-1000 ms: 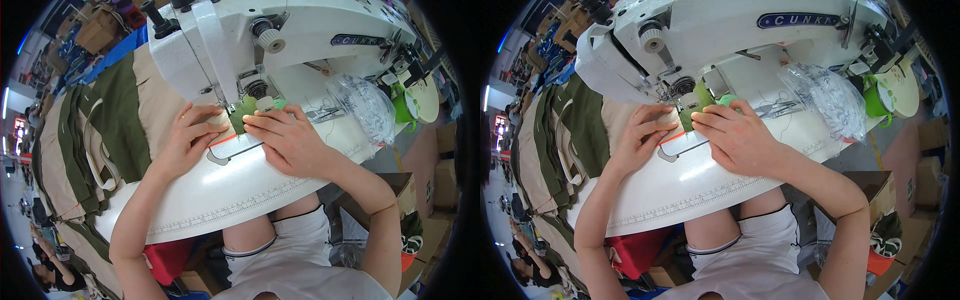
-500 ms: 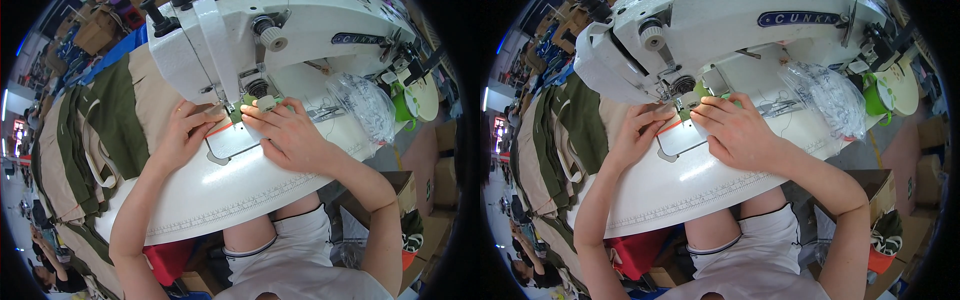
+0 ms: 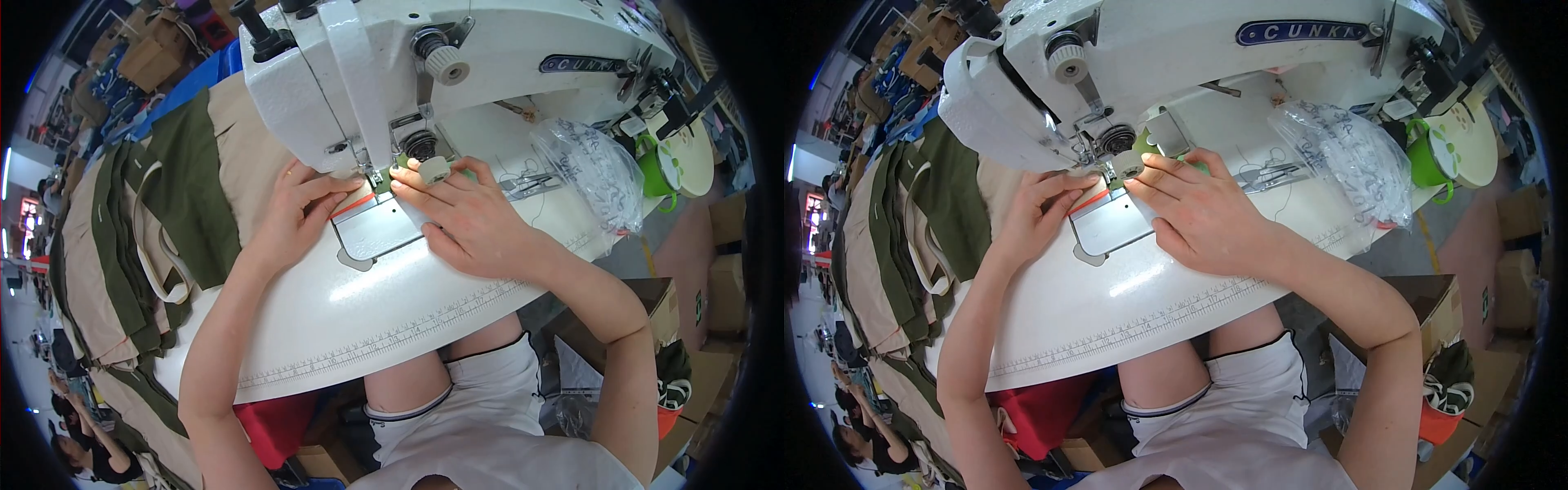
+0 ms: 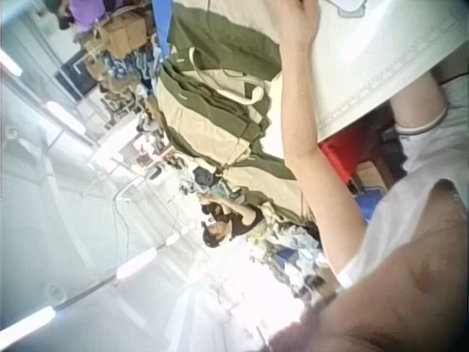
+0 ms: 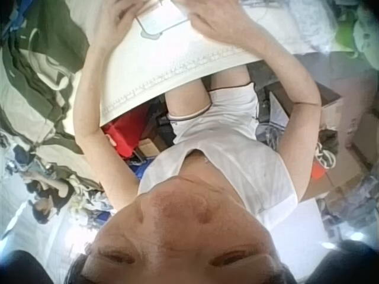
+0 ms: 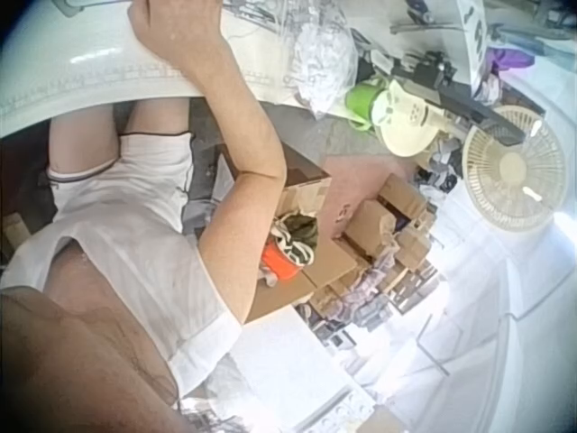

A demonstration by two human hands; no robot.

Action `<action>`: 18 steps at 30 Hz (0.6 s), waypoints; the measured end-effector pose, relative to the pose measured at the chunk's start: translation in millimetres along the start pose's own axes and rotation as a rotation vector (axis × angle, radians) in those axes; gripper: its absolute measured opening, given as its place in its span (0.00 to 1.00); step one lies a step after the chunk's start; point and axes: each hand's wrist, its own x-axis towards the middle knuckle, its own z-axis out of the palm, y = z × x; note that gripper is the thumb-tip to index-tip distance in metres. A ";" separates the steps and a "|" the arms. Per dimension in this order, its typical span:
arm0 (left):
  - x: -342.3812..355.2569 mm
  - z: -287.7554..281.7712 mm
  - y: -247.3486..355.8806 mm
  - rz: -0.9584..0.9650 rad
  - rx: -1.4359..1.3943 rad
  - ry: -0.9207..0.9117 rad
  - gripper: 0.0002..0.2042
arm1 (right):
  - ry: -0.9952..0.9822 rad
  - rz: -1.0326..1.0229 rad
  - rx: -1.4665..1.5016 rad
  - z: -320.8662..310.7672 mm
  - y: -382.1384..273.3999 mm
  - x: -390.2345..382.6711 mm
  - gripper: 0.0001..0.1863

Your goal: The person is using an industrial sewing machine to stitch together fabric components to manufacture bags.

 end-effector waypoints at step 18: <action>10.9 -3.1 -14.6 -0.027 0.001 -0.022 0.12 | 0.029 -0.005 -0.006 -1.0 -3.3 0.4 0.26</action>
